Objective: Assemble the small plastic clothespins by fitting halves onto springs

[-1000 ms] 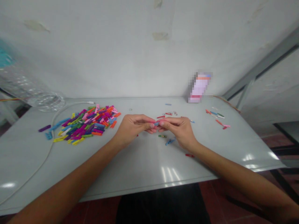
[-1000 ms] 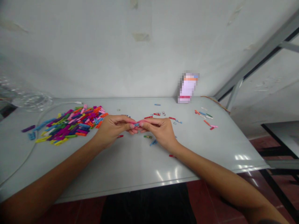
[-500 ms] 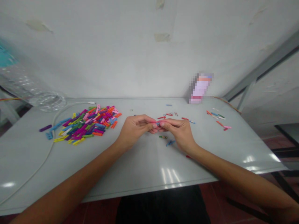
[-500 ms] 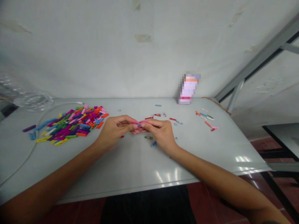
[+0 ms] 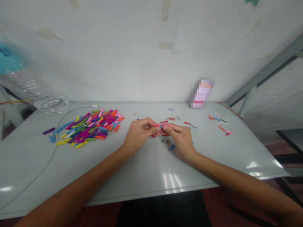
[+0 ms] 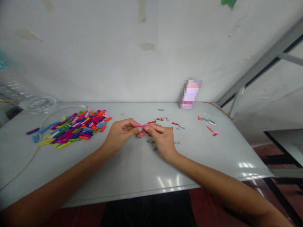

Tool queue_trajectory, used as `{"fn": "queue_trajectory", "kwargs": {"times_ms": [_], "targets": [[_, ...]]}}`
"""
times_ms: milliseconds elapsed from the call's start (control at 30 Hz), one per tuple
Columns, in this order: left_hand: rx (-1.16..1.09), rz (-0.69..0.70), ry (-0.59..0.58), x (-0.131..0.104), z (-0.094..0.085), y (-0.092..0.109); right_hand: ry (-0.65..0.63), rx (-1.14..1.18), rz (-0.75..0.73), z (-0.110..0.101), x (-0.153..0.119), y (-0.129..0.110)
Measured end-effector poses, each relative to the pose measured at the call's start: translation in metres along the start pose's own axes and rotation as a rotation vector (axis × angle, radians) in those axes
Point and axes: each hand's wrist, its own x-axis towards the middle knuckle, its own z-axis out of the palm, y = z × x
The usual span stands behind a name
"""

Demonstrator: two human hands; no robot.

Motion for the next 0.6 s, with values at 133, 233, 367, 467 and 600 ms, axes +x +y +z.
{"fn": "queue_trajectory", "kwargs": {"times_ms": [133, 233, 367, 467, 600], "targets": [[0.006, -0.017, -0.009, -0.0004, 0.0009, 0.0006, 0.002, 0.008, 0.024, -0.0001, 0.0005, -0.0002], [0.016, -0.047, -0.005, 0.0008, 0.0012, 0.0015, 0.005, 0.001, 0.039, -0.0007, 0.0012, 0.0008], [0.018, -0.063, -0.018, 0.0039, 0.0007, 0.0020, 0.004, 0.003, 0.039, -0.0014, 0.0022, 0.0029], [0.027, -0.069, -0.035, 0.0052, -0.0001, 0.0015, -0.002, -0.004, 0.037, -0.0020, 0.0028, 0.0036], [0.035, -0.073, -0.049, 0.0048, -0.0015, 0.0013, -0.003, -0.031, 0.028, -0.0020, 0.0034, 0.0030]]}}
